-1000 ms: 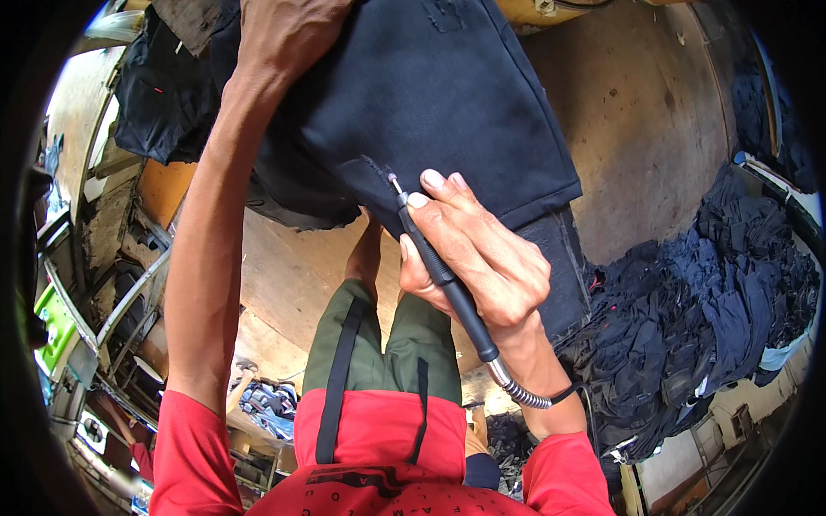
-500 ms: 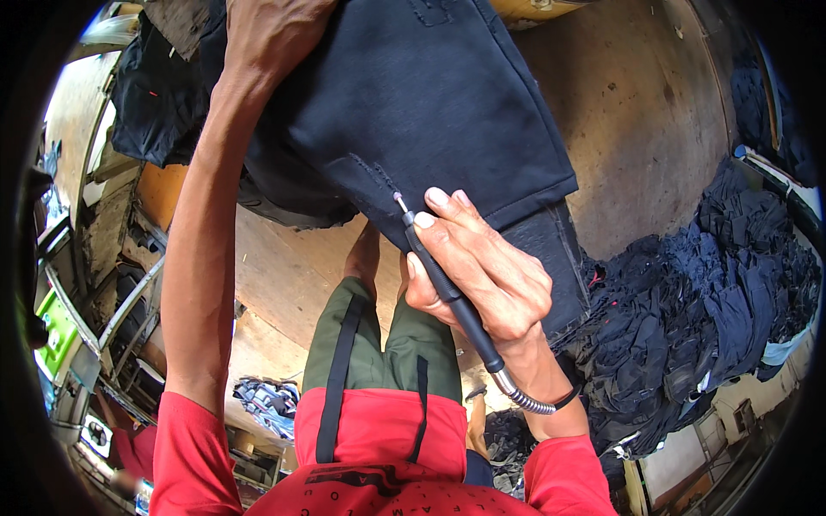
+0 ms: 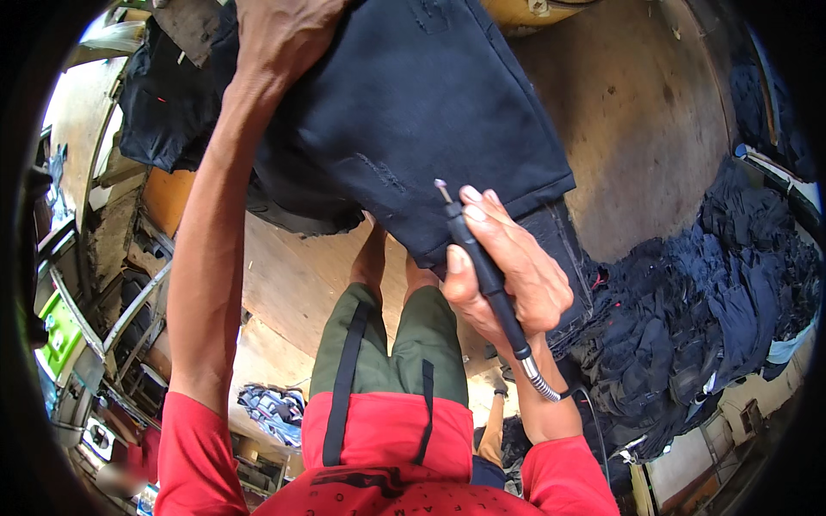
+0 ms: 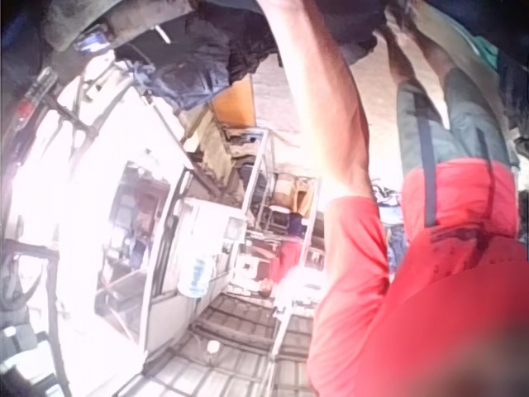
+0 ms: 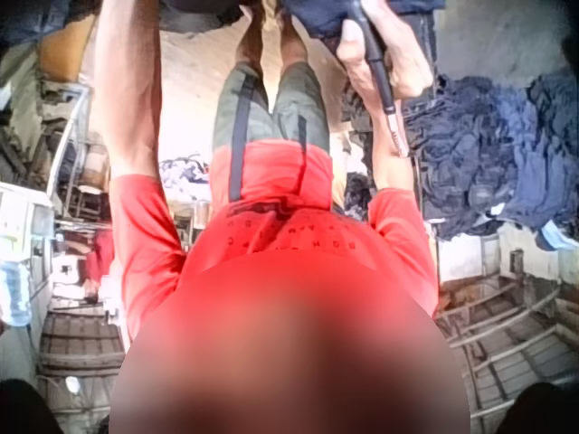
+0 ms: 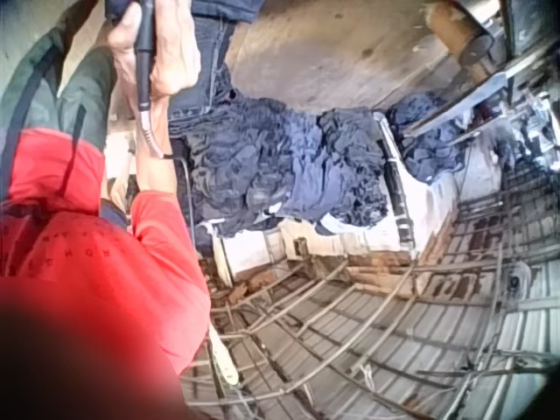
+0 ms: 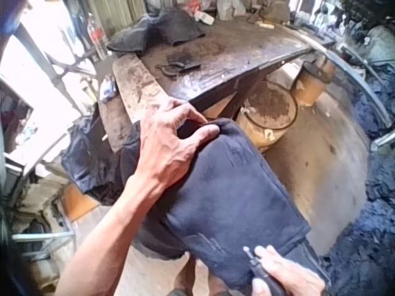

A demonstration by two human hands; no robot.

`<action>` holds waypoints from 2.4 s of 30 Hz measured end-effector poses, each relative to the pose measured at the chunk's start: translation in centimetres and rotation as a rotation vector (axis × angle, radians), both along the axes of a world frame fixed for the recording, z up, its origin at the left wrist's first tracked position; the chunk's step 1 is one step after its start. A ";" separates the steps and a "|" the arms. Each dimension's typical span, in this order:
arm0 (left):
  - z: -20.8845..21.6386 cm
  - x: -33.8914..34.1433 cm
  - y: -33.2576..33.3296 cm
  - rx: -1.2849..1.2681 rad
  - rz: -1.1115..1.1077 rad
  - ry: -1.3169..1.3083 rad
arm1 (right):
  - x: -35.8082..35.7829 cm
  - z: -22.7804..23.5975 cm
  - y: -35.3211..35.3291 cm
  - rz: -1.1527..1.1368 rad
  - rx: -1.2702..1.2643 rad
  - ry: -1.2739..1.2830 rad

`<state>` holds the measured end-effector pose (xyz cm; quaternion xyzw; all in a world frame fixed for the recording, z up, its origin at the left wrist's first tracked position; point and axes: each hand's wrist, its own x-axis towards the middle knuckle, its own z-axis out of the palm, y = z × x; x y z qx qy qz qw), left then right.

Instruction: The person uses a rotary tool to distress black pants by grinding along seams and fabric surfaces. They repeatedly reposition the pants to access different areas, including the hem and pockets, and continue the process throughout the clip.

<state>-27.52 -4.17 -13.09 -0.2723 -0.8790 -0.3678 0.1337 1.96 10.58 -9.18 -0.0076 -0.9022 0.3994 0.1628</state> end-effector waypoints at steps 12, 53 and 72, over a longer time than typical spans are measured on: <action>0.6 -5.1 2.6 -0.246 0.004 0.297 | -4.1 -1.0 3.1 -0.638 -0.154 -0.124; 2.6 26.9 -2.8 0.912 0.312 -1.334 | -1.2 -0.5 4.9 -0.580 -0.310 0.072; 0.7 27.3 -3.9 0.862 0.192 -1.221 | 5.0 -0.2 0.5 0.084 -0.053 0.073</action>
